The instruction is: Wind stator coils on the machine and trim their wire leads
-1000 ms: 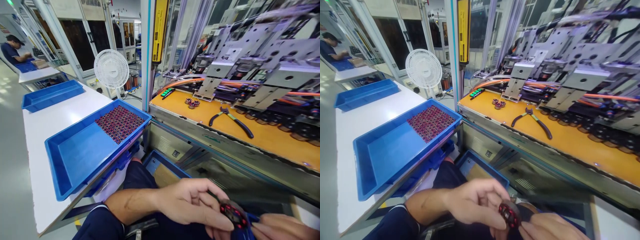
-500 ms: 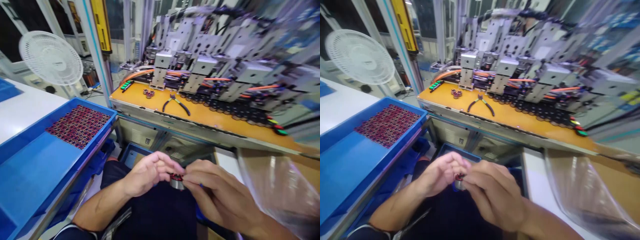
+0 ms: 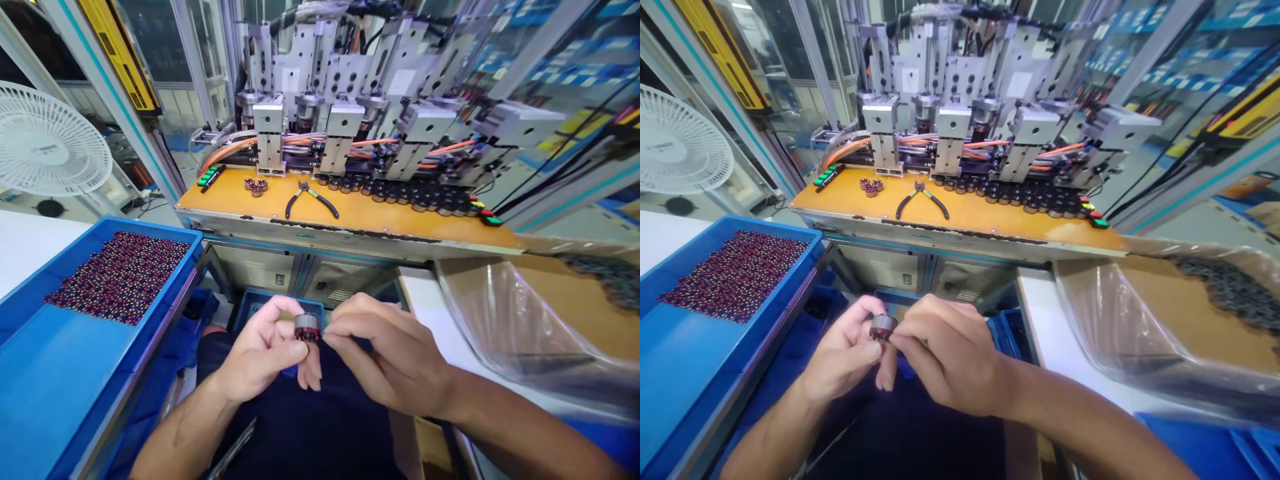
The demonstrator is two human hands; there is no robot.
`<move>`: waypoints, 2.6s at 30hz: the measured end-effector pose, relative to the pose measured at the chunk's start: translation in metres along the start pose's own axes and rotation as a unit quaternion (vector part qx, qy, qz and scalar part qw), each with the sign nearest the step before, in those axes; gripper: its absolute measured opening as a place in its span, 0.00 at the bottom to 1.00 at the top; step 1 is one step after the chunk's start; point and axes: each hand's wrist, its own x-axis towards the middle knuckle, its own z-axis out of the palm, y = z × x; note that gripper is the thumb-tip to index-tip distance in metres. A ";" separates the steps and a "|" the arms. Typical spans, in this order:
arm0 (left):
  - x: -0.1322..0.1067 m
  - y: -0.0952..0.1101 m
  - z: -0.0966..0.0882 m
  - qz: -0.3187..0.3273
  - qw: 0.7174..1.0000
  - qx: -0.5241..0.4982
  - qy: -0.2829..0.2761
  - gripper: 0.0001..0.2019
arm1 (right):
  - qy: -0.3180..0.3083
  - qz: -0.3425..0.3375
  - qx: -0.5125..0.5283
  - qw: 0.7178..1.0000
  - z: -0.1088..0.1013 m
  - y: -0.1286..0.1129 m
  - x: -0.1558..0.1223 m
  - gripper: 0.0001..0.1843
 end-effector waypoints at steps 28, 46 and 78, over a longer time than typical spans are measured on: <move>0.001 0.011 0.009 0.235 0.883 0.368 0.170 0.16 | 0.000 0.427 0.468 0.774 0.023 -0.014 -0.010 0.15; 0.006 0.015 0.006 0.253 0.886 0.379 0.080 0.15 | -0.083 0.422 0.601 0.673 0.030 0.006 -0.019 0.22; -0.004 0.015 0.015 0.225 0.741 0.621 0.120 0.15 | 0.141 0.182 0.155 0.961 0.035 0.000 -0.025 0.06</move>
